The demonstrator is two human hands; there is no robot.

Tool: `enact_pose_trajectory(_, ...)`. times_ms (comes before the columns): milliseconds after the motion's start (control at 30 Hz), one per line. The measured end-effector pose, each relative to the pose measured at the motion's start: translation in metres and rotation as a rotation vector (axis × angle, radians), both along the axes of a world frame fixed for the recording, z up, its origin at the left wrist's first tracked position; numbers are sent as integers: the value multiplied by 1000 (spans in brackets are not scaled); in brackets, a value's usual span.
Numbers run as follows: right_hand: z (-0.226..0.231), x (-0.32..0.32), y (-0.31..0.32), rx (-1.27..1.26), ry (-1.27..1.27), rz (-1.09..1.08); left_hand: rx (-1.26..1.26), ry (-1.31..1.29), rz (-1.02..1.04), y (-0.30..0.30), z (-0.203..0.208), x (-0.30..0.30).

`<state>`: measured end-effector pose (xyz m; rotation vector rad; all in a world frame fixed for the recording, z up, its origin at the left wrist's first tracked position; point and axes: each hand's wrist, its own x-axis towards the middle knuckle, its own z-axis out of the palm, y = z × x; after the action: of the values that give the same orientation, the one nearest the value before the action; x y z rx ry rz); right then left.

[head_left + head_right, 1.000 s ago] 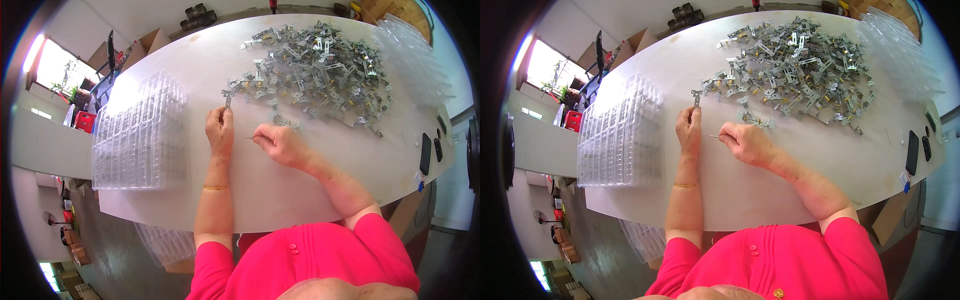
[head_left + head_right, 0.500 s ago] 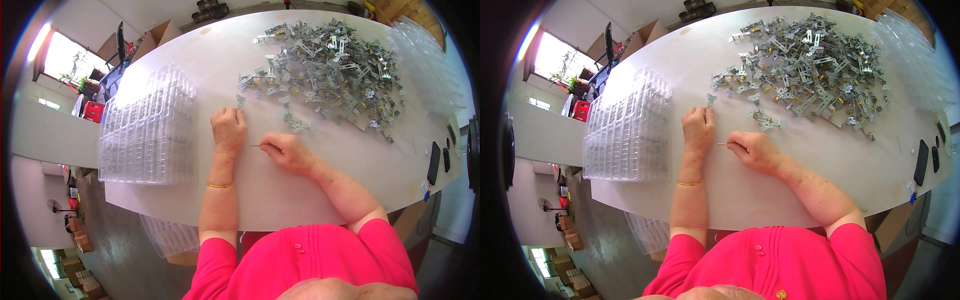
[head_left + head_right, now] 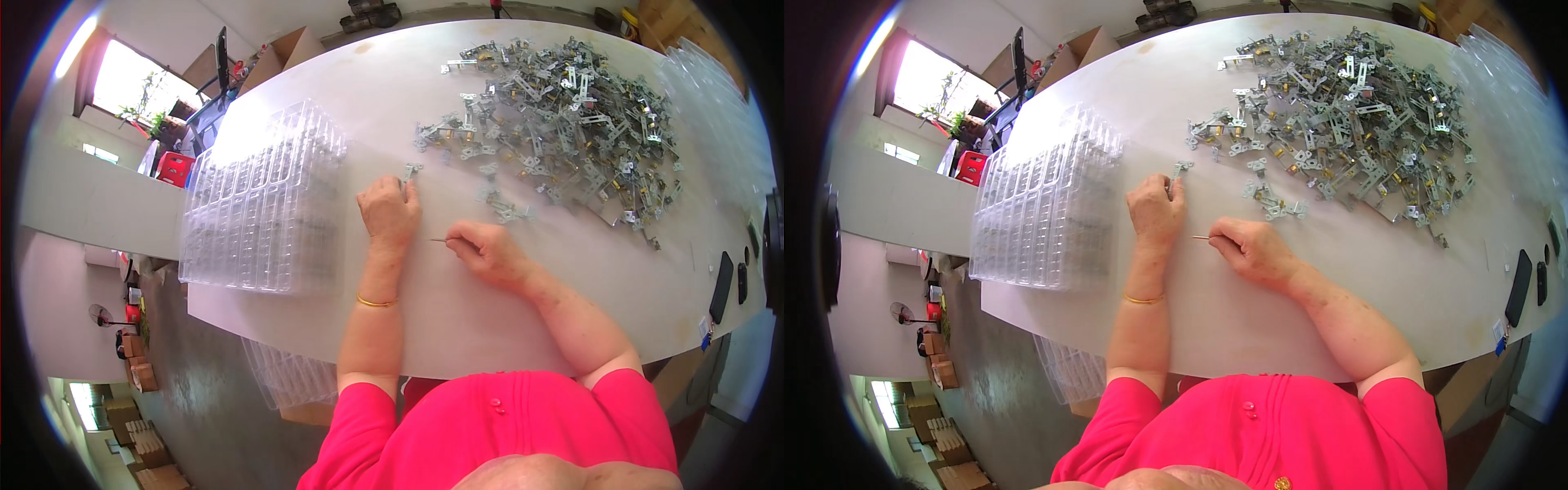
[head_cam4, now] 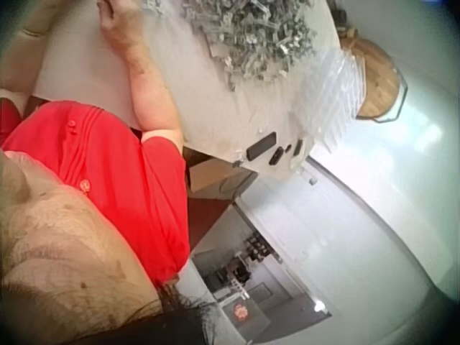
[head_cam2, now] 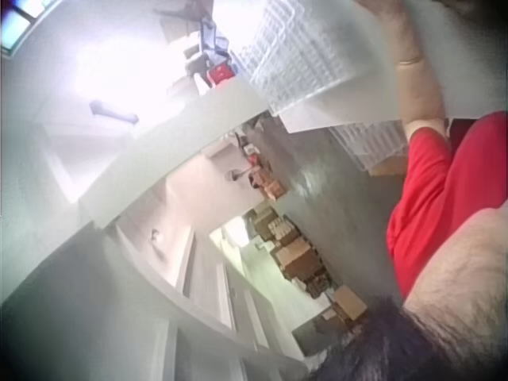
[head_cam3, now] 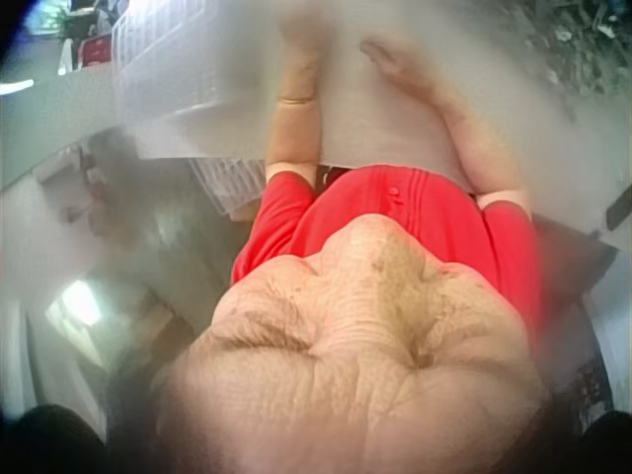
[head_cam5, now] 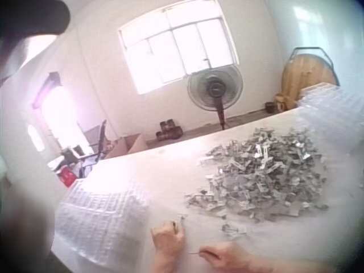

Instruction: The person picks up a metal bracket and a pin from the table, inserts the pin into the bracket by hand, and places the assembled unit into a plastic tray, repeating this process for multiple components.

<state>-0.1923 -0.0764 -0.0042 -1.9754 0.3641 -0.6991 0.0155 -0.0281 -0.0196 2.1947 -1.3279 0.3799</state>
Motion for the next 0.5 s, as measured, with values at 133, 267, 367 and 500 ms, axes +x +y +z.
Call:
enact_pose_trajectory(133,-7,8,1,-36,-21,20,-15,-57,36,6,-2,6)
enact_pose_trajectory(267,-2,2,1,-27,4,28,-10,-42,33,4,8,-7)
enact_pose_trajectory(367,-5,-3,0,27,68,11,-107,1,-14,10,39,-25)
enact_pose_trajectory(500,-5,2,4,204,43,3,-152,172,-144,43,115,-39)
